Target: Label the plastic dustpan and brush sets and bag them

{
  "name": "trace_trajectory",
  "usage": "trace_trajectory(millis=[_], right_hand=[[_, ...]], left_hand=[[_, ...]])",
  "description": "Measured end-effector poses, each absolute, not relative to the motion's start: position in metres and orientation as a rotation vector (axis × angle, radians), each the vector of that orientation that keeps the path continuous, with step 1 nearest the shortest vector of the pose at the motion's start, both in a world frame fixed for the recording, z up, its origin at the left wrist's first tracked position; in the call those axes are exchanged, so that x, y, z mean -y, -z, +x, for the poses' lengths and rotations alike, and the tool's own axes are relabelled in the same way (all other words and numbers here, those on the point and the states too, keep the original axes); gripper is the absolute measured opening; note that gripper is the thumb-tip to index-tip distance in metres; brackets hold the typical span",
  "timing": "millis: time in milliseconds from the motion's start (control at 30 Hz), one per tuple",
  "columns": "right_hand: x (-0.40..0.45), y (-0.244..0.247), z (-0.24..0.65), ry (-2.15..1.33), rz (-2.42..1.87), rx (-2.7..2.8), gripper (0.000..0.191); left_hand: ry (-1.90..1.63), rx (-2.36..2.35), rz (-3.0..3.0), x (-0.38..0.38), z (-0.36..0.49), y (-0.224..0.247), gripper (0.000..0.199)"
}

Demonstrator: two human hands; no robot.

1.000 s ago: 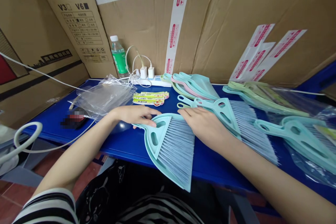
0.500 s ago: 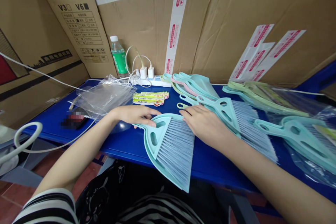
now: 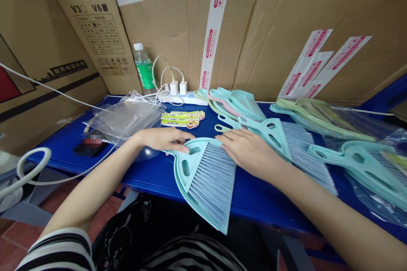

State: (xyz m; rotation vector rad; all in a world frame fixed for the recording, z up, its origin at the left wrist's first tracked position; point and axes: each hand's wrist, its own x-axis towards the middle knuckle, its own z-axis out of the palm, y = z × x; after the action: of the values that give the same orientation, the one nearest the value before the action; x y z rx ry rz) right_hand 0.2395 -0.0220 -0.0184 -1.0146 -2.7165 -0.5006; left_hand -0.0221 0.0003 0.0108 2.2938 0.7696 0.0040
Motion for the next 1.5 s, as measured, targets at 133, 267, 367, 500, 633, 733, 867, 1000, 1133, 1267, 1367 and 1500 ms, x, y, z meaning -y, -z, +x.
trace_trajectory(millis=[133,267,367,500,633,733,867,1000,1133,1267,1367,1500], right_hand=[[0.0213,0.0184,0.2398,0.494,-1.011,2.723,0.024],[0.0216,0.0175,0.2399,0.498,-1.012,2.725,0.027],[0.0222,0.0164,0.2393,0.5,-1.024,2.73,0.026],[0.0228,0.0156,0.238,0.497,-1.042,2.74,0.025],[0.0234,0.0153,0.2375,0.489,-1.058,2.745,0.025],[0.0241,0.0152,0.2375,0.483,-1.07,2.751,0.025],[0.0245,0.0159,0.2377,0.477,-1.069,2.75,0.025],[0.0241,0.0169,0.2382,0.485,-1.061,2.747,0.025],[0.0232,0.0174,0.2385,0.492,-1.045,2.737,0.025],[0.0229,0.0175,0.2383,0.496,-1.041,2.742,0.025],[0.0234,0.0176,0.2381,0.498,-1.04,2.745,0.025],[0.0236,0.0174,0.238,0.502,-1.045,2.751,0.026]], left_hand=[[0.015,-0.776,2.292,0.0003,-0.0222,-0.0112,0.039],[0.005,-0.775,2.293,0.0002,-0.0224,-0.0112,0.038],[0.017,-0.778,2.301,0.0,-0.0223,-0.0114,0.037],[0.025,-0.787,2.32,0.0,-0.0223,-0.0116,0.036],[0.015,-0.785,2.328,0.0003,-0.0227,-0.0109,0.035],[0.026,-0.793,2.321,0.0007,-0.0222,-0.0114,0.033],[0.05,-0.81,2.316,0.0014,-0.0207,-0.0128,0.034],[0.033,-0.807,2.327,0.0019,-0.0207,-0.0127,0.032],[0.035,-0.803,2.325,0.0017,-0.0217,-0.0118,0.034],[0.04,-0.808,2.316,0.0016,-0.0218,-0.0117,0.036],[0.039,-0.806,2.315,0.0016,-0.0215,-0.0116,0.035],[0.029,-0.794,2.319,0.0017,-0.0215,-0.0112,0.034]])
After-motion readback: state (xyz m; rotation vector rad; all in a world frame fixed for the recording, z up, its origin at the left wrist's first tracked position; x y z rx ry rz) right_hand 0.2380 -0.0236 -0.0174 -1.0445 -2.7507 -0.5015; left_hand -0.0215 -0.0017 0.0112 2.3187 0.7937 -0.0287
